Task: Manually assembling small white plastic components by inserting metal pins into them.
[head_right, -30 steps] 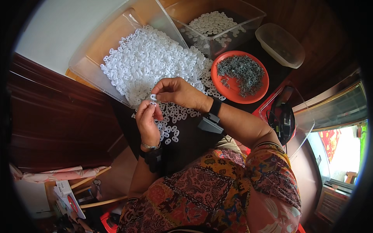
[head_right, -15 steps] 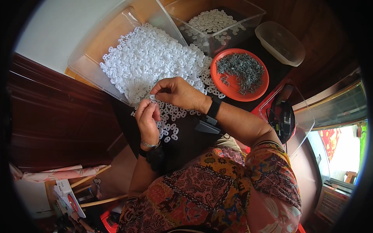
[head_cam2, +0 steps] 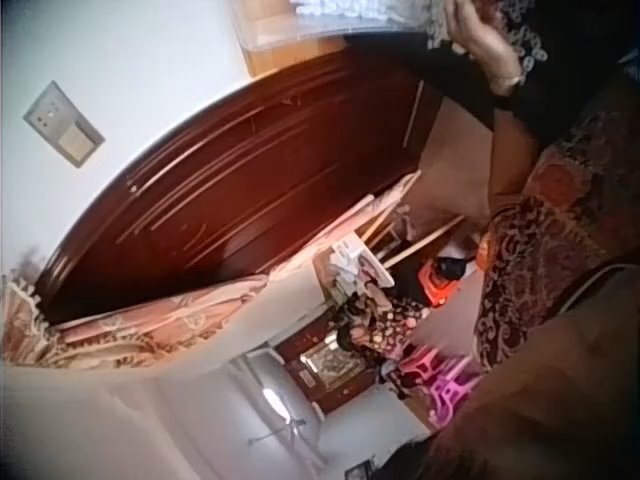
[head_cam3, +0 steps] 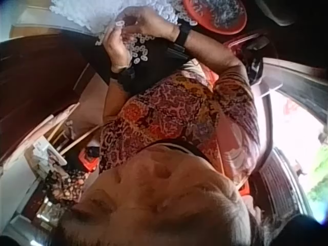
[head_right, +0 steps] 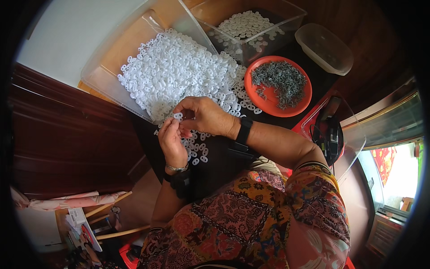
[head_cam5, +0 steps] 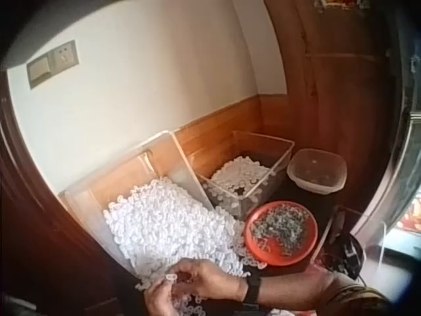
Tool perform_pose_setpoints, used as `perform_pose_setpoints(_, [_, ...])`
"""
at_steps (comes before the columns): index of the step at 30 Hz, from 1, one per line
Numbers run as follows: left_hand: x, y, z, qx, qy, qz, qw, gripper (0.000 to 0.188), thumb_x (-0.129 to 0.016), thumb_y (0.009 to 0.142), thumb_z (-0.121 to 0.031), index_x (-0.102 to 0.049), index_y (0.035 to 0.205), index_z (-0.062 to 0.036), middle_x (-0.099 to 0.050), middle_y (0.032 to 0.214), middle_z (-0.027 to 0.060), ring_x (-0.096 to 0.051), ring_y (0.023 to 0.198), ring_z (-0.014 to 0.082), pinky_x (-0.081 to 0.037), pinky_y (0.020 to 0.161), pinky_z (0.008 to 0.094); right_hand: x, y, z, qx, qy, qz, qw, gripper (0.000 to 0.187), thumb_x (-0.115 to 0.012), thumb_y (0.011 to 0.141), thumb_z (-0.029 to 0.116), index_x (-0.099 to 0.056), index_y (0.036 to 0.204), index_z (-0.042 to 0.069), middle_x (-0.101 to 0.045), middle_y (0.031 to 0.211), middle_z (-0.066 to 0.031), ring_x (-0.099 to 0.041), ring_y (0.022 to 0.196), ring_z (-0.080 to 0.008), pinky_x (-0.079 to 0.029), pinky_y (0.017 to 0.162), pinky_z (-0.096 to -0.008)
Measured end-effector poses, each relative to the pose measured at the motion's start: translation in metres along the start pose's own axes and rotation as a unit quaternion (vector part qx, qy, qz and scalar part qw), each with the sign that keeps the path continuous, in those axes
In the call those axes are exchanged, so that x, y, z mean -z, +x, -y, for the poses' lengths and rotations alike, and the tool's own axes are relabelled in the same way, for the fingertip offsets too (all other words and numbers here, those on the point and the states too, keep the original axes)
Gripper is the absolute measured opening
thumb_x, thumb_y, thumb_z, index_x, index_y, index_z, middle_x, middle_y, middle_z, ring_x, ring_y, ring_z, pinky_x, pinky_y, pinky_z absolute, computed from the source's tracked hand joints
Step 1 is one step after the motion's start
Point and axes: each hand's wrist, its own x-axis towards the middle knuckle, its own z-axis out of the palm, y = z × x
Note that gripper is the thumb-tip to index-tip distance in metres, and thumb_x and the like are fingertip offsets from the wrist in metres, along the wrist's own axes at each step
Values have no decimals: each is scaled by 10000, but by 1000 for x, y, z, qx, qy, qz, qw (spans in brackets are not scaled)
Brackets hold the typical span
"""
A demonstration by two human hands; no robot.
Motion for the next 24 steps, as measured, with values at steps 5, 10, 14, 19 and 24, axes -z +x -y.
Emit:
perform_pose_setpoints(5, [-1,3,-5,-33,-9,12,999,197,-497,911,-194,-562,830,-27,-538,641,16,-489,547,83,-385,528,216,5,-1,0,28,8,-6,1000,314,-747,722,56,-630,1013,43,-624,832,-30,-618,753,-111,-506,693,-257])
perform_pose_setpoints(10, [0,4,-7,-38,60,30,997,187,-501,917,-191,-548,816,-41,-503,638,-11,-443,554,56,-356,527,200,7,0,1,20,33,9,999,312,-745,730,72,-631,1019,40,-625,846,-36,-618,749,-120,-506,700,-255])
perform_pose_setpoints(14, [0,4,-7,-41,68,34,996,193,-493,920,-197,-547,820,-41,-489,637,-21,-423,555,49,-344,528,196,6,-1,5,33,2,4,999,321,-753,724,89,-634,1018,38,-626,854,-39,-621,758,-132,-507,695,-259])
perform_pose_setpoints(19, [0,3,-1,-28,90,8,996,208,-485,920,-213,-557,844,-33,-507,642,-11,-433,553,61,-352,534,205,3,-2,6,63,-84,-14,994,340,-734,694,85,-635,1017,40,-621,869,-100,-629,767,-240,-513,695,-322])
perform_pose_setpoints(24, [0,4,0,-36,69,8,997,238,-459,928,-231,-551,826,-36,-507,643,-5,-450,551,76,-369,527,214,6,-2,5,83,-103,-8,991,319,-722,719,98,-638,1022,49,-616,863,-104,-620,779,-268,-505,686,-341])
